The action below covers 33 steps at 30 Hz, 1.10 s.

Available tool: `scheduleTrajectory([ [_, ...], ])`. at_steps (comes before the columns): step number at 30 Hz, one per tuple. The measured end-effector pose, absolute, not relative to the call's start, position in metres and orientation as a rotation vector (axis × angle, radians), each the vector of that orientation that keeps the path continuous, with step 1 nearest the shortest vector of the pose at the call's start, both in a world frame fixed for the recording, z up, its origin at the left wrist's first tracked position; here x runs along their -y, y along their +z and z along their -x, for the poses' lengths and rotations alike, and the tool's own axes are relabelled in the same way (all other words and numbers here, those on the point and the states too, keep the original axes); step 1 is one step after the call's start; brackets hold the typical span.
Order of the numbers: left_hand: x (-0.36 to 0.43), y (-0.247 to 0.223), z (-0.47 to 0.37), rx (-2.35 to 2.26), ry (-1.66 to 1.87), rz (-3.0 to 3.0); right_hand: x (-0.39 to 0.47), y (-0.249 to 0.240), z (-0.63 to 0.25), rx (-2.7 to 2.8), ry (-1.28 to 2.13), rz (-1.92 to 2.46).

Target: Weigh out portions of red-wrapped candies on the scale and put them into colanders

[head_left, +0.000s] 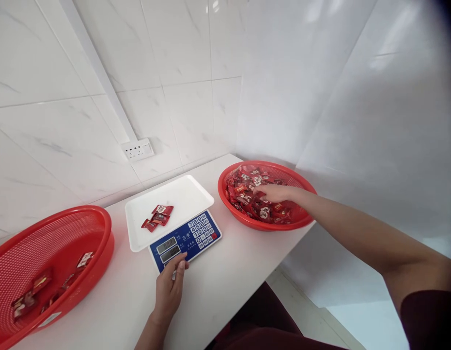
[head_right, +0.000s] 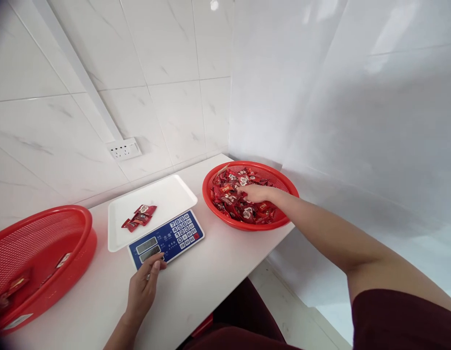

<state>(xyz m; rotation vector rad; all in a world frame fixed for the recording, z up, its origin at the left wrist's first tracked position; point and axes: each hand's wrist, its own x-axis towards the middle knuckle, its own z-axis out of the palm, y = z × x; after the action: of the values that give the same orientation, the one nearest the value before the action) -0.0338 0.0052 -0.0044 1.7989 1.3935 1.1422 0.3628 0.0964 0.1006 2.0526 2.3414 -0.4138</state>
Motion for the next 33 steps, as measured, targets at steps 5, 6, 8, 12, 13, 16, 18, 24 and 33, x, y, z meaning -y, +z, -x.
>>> scheduleTrajectory([
  [5,-0.004,-0.002,0.032,-1.389,1.174,-1.792,-0.108,0.111,-0.346,-2.420,-0.410,-2.069],
  [6,-0.004,-0.002,0.031,-1.391,1.174,-1.795,-0.112,0.110,-0.338,-2.452,-0.395,-2.052],
  [8,-0.003,-0.001,0.030,-1.403,1.191,-1.792,-0.122,0.102,-0.323,-2.520,-0.366,-1.989],
  [12,-0.002,0.000,0.027,-1.421,1.265,-1.779,-0.136,0.084,-0.305,-2.572,-0.316,-1.877],
  [13,-0.002,0.000,0.027,-1.419,1.273,-1.779,-0.137,0.082,-0.304,-2.572,-0.300,-1.868],
  [16,-0.003,-0.001,0.030,-1.404,1.247,-1.799,-0.135,0.083,-0.314,-2.551,-0.247,-1.887],
  [18,-0.005,-0.002,0.032,-1.376,1.188,-1.863,-0.129,0.088,-0.325,-2.530,-0.224,-1.912],
  [24,-0.007,-0.003,0.036,-1.323,1.071,-2.033,-0.109,0.091,-0.354,-2.488,-0.346,-1.974],
  [33,-0.008,-0.006,0.037,-1.292,1.066,-2.083,-0.099,0.097,-0.367,-2.434,-0.772,-2.330],
])
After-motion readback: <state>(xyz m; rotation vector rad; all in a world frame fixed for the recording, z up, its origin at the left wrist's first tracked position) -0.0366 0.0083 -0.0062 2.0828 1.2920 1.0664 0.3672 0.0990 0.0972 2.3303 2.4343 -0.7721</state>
